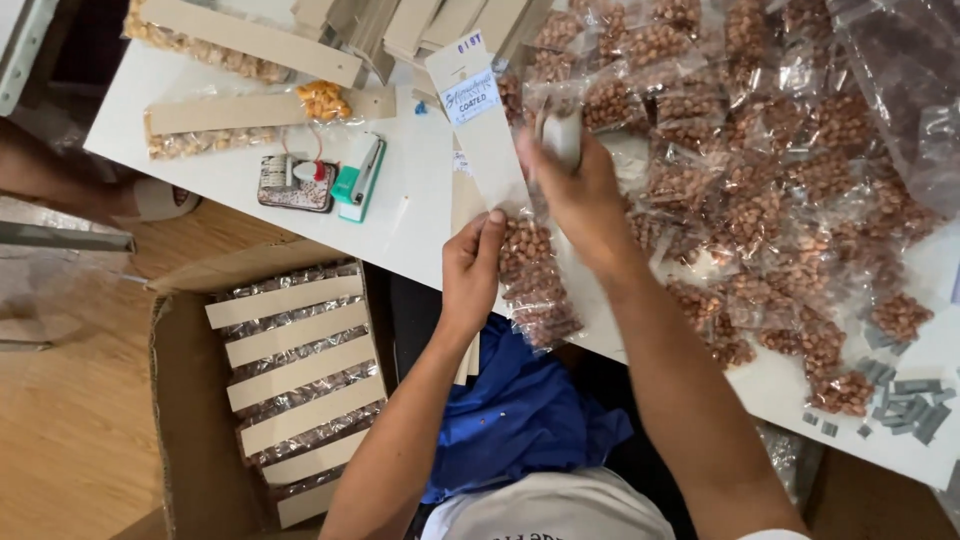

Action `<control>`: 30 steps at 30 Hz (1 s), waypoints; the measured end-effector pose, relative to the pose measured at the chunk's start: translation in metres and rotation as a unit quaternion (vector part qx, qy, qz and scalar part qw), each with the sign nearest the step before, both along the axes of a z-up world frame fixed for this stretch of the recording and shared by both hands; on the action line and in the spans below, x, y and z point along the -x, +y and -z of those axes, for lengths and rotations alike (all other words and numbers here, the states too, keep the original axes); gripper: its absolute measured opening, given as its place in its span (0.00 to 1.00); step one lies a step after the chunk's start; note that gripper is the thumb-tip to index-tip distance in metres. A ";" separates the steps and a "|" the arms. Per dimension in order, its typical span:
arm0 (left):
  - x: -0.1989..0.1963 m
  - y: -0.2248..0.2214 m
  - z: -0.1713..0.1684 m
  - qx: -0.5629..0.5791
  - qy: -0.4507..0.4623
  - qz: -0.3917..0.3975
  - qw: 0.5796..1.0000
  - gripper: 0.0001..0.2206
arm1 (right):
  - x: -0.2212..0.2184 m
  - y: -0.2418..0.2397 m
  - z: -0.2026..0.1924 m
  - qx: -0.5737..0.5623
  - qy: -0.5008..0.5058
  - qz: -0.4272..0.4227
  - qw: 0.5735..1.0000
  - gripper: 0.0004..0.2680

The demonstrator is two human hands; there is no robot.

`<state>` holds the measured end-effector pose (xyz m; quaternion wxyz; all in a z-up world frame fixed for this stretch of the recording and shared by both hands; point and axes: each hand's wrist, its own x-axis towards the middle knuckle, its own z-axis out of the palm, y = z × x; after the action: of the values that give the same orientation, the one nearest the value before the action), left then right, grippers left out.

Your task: The person is manually stapling cardboard headers onto small plastic bags filled with nuts and then placing them into a cardboard box for shipping.

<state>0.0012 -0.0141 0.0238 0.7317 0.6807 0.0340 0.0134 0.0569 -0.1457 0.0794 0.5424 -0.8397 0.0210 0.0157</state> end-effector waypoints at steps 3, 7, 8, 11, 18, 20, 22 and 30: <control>0.005 0.001 -0.002 -0.042 -0.050 0.012 0.998 0.19 | 0.001 0.021 -0.021 -0.223 0.016 0.056 0.973 0.21; 0.011 0.004 -0.002 -0.075 -0.092 0.081 0.990 0.17 | -0.008 0.024 -0.008 -0.252 0.022 0.042 0.966 0.21; 0.011 0.006 -0.002 -0.095 -0.091 0.077 0.988 0.18 | -0.012 0.025 -0.004 -0.277 0.041 0.010 0.960 0.21; 0.015 0.005 -0.016 -0.072 -0.030 -0.005 0.997 0.17 | -0.021 0.026 0.031 -0.186 0.020 0.050 0.981 0.23; 0.006 0.023 0.013 0.136 0.167 -0.076 0.974 0.33 | -0.061 -0.044 0.094 0.342 0.000 -0.019 0.939 0.14; 0.003 0.025 0.025 0.167 0.171 -0.040 0.970 0.32 | -0.048 -0.054 0.071 0.288 -0.133 0.021 0.948 0.13; -0.001 0.024 0.035 0.192 0.166 -0.027 0.967 0.27 | -0.032 -0.062 0.037 0.096 -0.119 -0.098 0.983 0.09; -0.003 0.013 -0.005 0.262 0.153 0.051 0.952 0.29 | -0.021 -0.044 -0.013 0.054 -0.076 -0.230 0.969 0.10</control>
<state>0.0041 -0.0014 0.0283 0.8702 0.4595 0.1130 -0.1370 0.0778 -0.1894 0.0926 0.4777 -0.8489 -0.2133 0.0756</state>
